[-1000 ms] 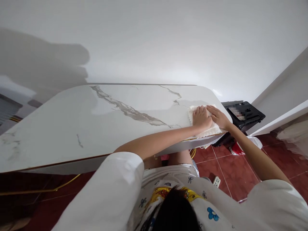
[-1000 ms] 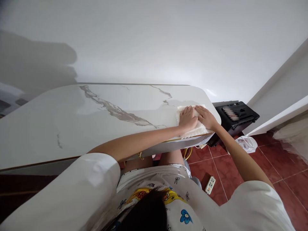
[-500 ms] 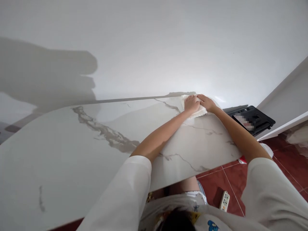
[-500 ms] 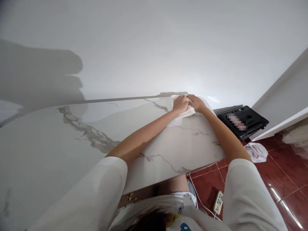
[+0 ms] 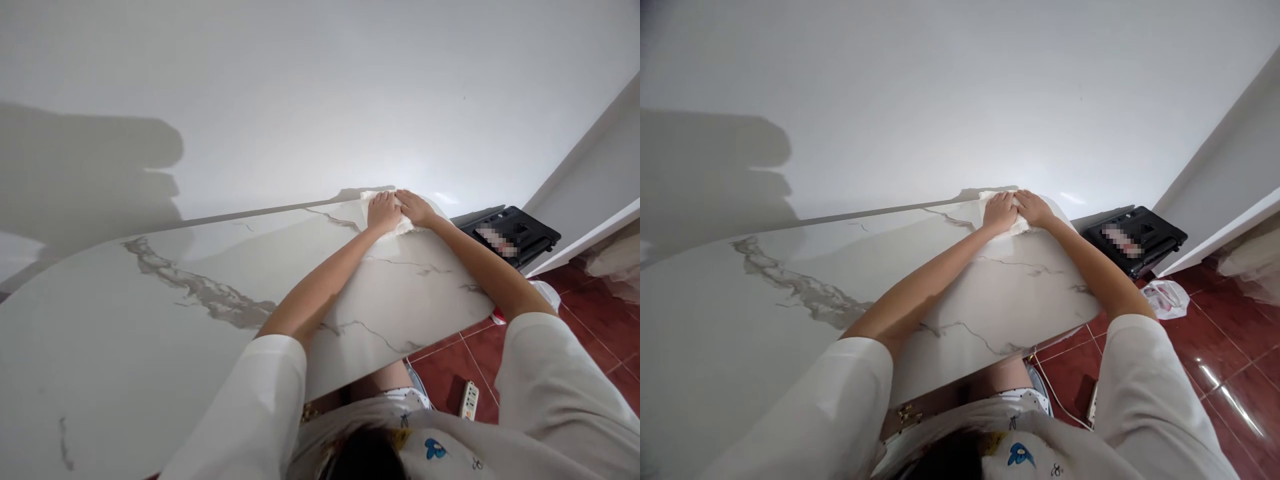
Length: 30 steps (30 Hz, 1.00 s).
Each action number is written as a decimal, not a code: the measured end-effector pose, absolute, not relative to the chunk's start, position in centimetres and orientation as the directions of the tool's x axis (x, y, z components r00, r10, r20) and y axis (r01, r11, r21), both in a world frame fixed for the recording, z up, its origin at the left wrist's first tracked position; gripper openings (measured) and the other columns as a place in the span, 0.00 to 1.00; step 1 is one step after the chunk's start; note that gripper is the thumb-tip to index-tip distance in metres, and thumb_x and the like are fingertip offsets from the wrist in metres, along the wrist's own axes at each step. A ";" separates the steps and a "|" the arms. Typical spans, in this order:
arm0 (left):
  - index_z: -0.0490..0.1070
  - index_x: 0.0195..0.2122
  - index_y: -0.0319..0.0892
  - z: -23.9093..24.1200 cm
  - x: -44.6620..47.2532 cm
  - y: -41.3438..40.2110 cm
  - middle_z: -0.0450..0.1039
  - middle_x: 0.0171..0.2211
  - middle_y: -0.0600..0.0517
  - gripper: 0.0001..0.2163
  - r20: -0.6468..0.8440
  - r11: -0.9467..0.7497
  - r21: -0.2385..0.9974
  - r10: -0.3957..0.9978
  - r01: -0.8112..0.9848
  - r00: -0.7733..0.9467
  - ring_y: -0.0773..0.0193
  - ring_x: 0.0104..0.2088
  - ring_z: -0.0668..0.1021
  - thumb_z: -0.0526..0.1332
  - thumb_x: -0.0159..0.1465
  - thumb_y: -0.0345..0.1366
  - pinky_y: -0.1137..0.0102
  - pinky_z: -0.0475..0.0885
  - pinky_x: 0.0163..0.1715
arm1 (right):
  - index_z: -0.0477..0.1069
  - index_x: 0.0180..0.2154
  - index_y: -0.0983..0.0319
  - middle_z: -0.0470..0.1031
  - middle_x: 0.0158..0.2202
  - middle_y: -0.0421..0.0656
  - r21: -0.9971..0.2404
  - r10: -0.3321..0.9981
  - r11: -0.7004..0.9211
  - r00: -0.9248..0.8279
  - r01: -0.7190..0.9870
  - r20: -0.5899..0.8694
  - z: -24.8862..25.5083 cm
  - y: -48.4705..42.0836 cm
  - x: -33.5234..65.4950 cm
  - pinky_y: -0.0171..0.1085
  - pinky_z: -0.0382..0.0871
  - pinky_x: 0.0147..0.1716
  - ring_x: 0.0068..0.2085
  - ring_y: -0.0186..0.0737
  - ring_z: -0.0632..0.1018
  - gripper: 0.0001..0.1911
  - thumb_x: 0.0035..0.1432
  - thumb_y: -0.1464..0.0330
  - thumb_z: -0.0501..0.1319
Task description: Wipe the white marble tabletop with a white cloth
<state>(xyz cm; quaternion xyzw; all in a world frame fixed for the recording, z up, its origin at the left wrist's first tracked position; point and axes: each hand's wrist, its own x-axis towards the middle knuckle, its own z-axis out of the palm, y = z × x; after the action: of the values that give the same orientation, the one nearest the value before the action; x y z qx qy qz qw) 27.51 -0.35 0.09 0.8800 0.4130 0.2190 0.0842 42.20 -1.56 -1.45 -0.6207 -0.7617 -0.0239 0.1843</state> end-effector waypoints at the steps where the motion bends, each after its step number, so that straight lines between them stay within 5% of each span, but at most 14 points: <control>1: 0.64 0.55 0.39 0.1 27.2 -1.5 0.66 0.57 0.44 0.18 0.313 -0.655 0.331 0.755 0.679 0.576 0.56 0.59 0.64 0.45 0.66 0.31 0.63 0.56 0.60 | 0.60 0.61 0.65 0.62 0.64 0.46 -0.183 0.936 0.233 -0.169 0.955 0.308 -1.5 -3.0 42.1 0.49 0.51 0.65 0.65 0.47 0.60 0.27 0.63 0.67 0.43; 12: 0.53 0.63 0.38 0.9 24.2 -18.4 0.50 0.67 0.46 0.26 0.141 -0.619 0.503 0.748 0.603 0.649 0.56 0.68 0.51 0.47 0.64 0.34 0.61 0.45 0.67 | 0.55 0.65 0.64 0.54 0.67 0.46 -0.241 0.956 0.191 -0.125 0.951 0.266 -1.2 -22.3 40.0 0.52 0.47 0.67 0.68 0.47 0.53 0.29 0.66 0.61 0.42; 17: 0.50 0.64 0.41 1.4 24.4 -21.4 0.46 0.68 0.48 0.26 0.072 -0.626 0.566 0.686 0.536 0.724 0.57 0.69 0.47 0.46 0.64 0.39 0.58 0.42 0.67 | 0.67 0.58 0.60 0.66 0.61 0.46 -0.579 0.964 0.161 -0.003 0.800 0.265 0.6 -27.1 41.4 0.53 0.56 0.63 0.63 0.50 0.63 0.26 0.63 0.56 0.51; 21: 0.53 0.62 0.39 1.7 27.0 -20.1 0.47 0.68 0.45 0.25 0.080 -0.667 0.536 0.650 0.517 0.756 0.56 0.68 0.48 0.46 0.65 0.42 0.58 0.44 0.66 | 0.73 0.49 0.64 0.78 0.47 0.49 -0.783 0.820 -0.039 0.468 0.620 0.330 0.6 -27.1 49.1 0.49 0.70 0.52 0.48 0.49 0.78 0.24 0.59 0.56 0.56; 24: 0.57 0.60 0.40 1.6 29.6 -18.0 0.51 0.67 0.46 0.23 0.137 -0.689 0.497 0.662 0.527 0.737 0.55 0.67 0.51 0.48 0.65 0.43 0.58 0.47 0.65 | 0.71 0.50 0.67 0.78 0.46 0.52 -0.687 0.598 -0.377 0.730 0.621 0.332 -1.7 -26.0 56.3 0.46 0.69 0.50 0.48 0.49 0.77 0.25 0.54 0.60 0.60; 27: 0.59 0.58 0.39 1.2 31.9 -15.3 0.54 0.65 0.45 0.22 0.181 -0.697 0.478 0.673 0.534 0.717 0.53 0.66 0.53 0.49 0.64 0.42 0.58 0.49 0.64 | 0.65 0.55 0.73 0.72 0.53 0.59 -0.446 0.589 -0.696 0.803 0.563 0.094 -5.0 -24.5 61.0 0.45 0.66 0.53 0.54 0.55 0.73 0.33 0.50 0.62 0.65; 30: 0.58 0.59 0.38 0.8 33.0 -12.2 0.53 0.66 0.44 0.24 0.181 -0.674 0.482 0.701 0.559 0.690 0.53 0.66 0.53 0.49 0.64 0.42 0.58 0.48 0.64 | 0.58 0.57 0.77 0.65 0.57 0.65 -0.277 0.542 -0.818 0.837 0.504 -0.075 -7.8 -23.0 62.8 0.45 0.64 0.54 0.57 0.60 0.69 0.42 0.46 0.62 0.69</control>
<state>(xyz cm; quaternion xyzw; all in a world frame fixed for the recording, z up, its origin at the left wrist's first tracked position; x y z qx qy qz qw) 32.97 -12.23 0.84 0.8974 0.3510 0.1786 0.1989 62.76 -23.02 -7.82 -0.9504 -0.2752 0.0752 0.1240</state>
